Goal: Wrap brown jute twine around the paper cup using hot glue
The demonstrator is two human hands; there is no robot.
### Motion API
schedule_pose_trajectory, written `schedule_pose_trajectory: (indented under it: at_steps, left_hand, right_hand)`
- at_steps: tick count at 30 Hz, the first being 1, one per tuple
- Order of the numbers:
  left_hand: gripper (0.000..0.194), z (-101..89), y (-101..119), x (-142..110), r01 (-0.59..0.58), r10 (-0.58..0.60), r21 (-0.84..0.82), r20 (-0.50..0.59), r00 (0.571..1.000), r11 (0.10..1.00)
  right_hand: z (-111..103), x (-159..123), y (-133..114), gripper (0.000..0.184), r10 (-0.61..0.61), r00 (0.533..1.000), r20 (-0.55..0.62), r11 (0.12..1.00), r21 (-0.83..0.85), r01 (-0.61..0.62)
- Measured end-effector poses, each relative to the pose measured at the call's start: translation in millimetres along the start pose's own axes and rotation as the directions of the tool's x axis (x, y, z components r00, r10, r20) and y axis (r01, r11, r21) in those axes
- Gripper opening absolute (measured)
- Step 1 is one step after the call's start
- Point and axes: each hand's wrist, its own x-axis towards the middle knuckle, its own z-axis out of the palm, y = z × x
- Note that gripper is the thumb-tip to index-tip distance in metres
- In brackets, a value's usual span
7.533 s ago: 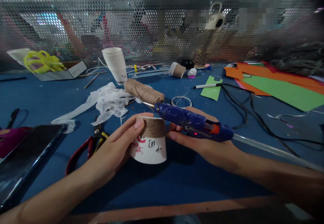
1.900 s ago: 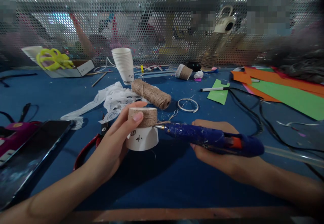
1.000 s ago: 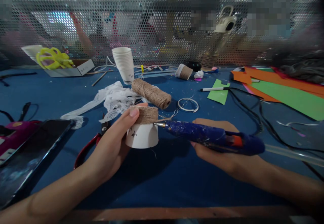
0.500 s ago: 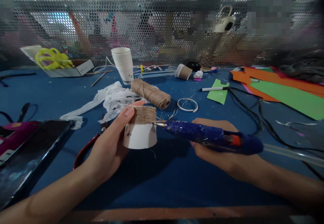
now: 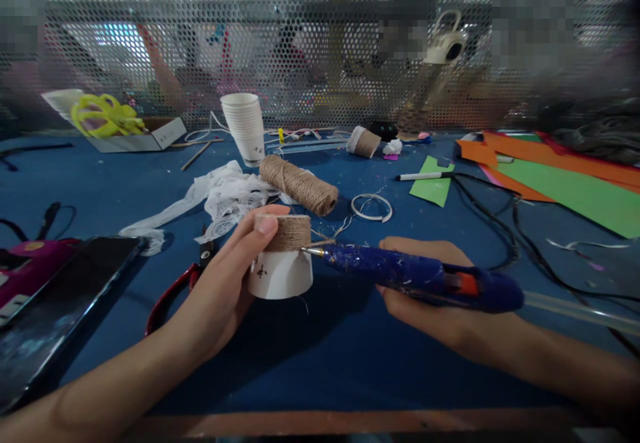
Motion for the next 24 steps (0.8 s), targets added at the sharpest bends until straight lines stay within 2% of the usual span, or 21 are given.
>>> schedule_pose_trajectory:
  at_steps: [4,18,24]
  left_hand:
    - [0.034,-0.9,-0.6,0.9,-0.021,0.021,-0.022,-0.013,1.0,1.0]
    - [0.041,-3.2,-1.4,1.4,-0.026,0.026,-0.022,0.026,0.999,0.999]
    - [0.032,-1.7,-0.1,2.1,-0.043,0.044,-0.099,0.006,0.999,0.994]
  right_hand:
    - [-0.4,0.0,-0.1,0.022,0.006,1.0,-0.005,1.0,-0.004,-0.006]
    - [0.0,-0.9,0.9,0.02,0.031,0.999,0.005,0.999,0.024,-0.032]
    - [-3.5,2.2,1.2,0.02,-0.01,1.0,0.019,1.0,-0.01,0.01]
